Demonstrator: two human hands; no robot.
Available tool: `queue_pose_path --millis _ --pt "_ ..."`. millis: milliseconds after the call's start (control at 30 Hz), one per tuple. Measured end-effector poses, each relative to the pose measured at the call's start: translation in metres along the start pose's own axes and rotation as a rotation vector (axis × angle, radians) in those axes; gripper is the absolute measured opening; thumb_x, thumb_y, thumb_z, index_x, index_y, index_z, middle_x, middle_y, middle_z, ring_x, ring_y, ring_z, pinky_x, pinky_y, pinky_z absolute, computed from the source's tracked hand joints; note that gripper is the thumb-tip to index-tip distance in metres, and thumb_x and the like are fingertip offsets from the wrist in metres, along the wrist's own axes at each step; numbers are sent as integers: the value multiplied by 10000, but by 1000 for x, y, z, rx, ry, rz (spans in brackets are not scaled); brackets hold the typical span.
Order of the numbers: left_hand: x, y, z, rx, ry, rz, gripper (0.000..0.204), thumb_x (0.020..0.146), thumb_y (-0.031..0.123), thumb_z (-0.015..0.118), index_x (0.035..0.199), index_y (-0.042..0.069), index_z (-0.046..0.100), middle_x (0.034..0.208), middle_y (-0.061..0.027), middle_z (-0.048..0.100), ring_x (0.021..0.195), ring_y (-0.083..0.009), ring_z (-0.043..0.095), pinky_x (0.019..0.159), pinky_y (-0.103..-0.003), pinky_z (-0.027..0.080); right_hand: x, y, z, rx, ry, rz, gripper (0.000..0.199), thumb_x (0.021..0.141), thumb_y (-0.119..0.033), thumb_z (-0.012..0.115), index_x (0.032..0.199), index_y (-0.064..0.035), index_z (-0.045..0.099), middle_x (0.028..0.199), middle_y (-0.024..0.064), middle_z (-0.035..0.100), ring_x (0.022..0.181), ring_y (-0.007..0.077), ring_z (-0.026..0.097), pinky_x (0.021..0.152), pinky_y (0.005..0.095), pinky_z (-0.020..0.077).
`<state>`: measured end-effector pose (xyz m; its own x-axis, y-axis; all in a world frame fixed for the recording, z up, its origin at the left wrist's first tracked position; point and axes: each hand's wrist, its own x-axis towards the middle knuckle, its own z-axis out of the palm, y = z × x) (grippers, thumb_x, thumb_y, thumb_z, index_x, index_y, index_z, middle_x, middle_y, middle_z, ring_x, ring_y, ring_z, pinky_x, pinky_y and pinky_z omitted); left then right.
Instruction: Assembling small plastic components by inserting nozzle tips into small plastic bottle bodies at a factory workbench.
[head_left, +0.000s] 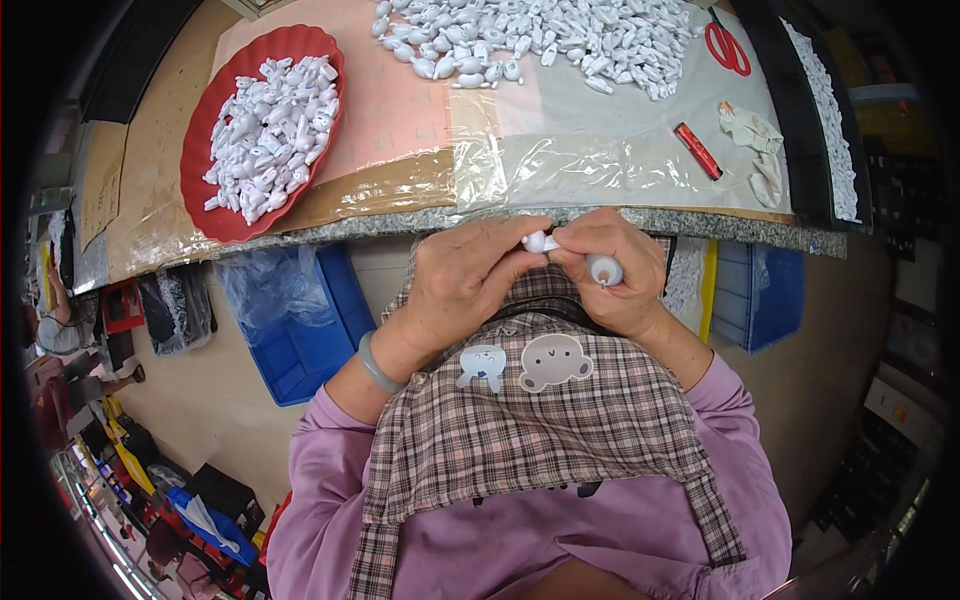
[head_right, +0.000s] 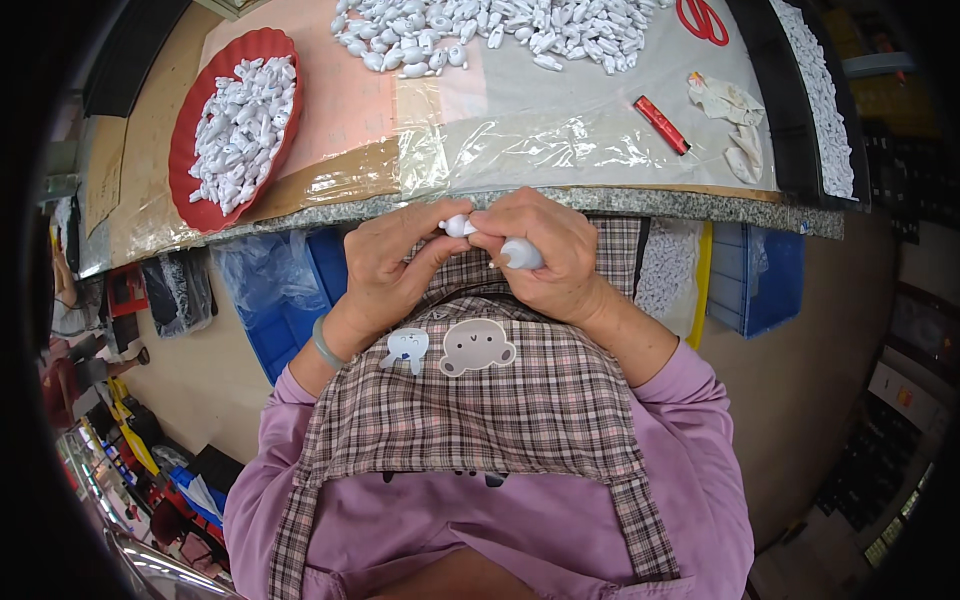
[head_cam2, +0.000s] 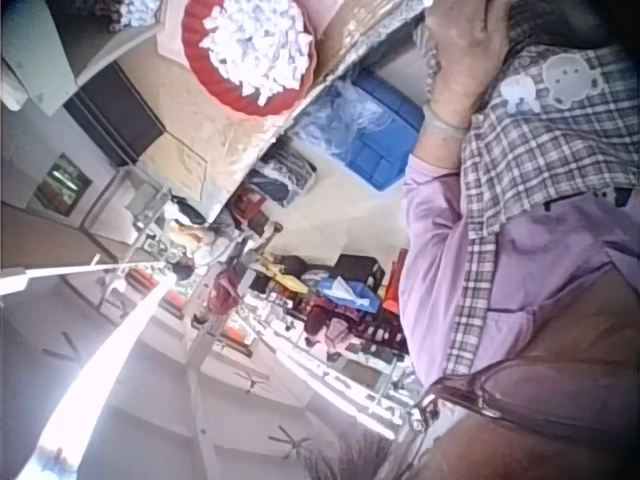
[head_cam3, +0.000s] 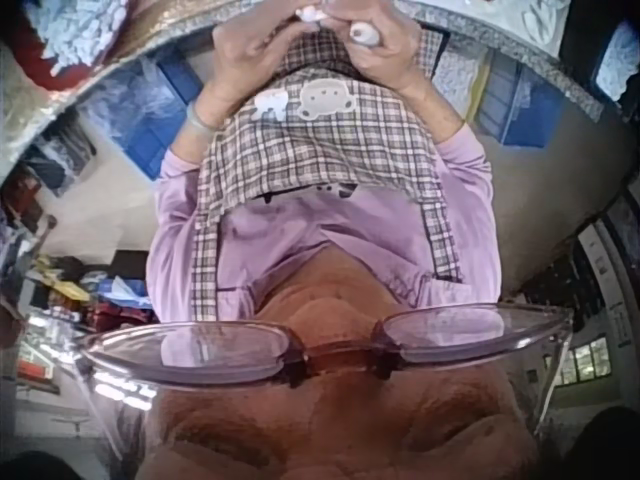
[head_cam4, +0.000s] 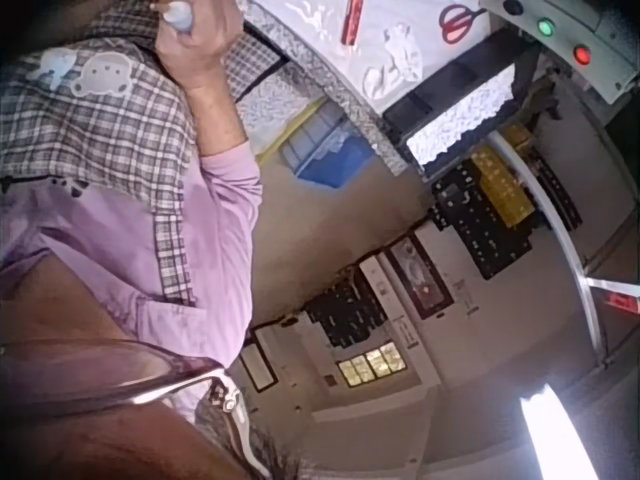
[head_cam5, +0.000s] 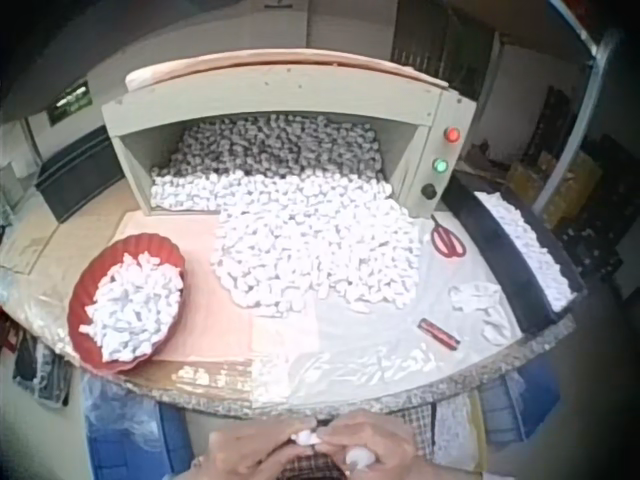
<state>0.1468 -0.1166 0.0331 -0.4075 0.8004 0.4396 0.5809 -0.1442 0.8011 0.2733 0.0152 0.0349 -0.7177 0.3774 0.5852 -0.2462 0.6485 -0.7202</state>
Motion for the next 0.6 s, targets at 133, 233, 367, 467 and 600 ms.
queue_pose_path --millis 133,233,367,467,600 --pt "-1 1 0 8 -18 -19 307 747 54 730 1045 28 659 827 -133 673 706 -254 669 605 -313 531 -2 0 0 -13 -4 12 173 730 18 735 866 -17 634 734 109 640 636 219 645 544 280 495" --pt "-1 1 1 12 -18 -35 305 746 57 731 1041 30 659 828 -133 673 705 -254 668 604 -313 530 -2 1 1 -13 -6 16 173 736 12 734 873 -19 632 737 109 641 639 218 646 544 280 495" --pt "-2 2 1 32 -33 -65 306 746 57 731 1041 31 656 829 -135 671 704 -255 667 603 -313 530 -3 2 1 -21 -7 27 167 745 3 732 876 -19 632 740 109 642 639 215 647 545 280 496" --pt "-2 2 3 23 -35 -65 303 749 53 730 1041 31 654 837 -140 671 707 -259 667 604 -305 530 -8 6 -1 -12 -15 37 177 770 -29 739 912 -29 635 761 105 642 638 190 620 549 262 477" --pt "-1 3 7 -26 7 -65 313 748 51 736 1050 31 656 860 -134 682 704 -235 672 604 -306 530 -7 8 -1 54 -9 105 183 739 14 719 897 -29 638 761 107 645 646 202 636 560 268 487"
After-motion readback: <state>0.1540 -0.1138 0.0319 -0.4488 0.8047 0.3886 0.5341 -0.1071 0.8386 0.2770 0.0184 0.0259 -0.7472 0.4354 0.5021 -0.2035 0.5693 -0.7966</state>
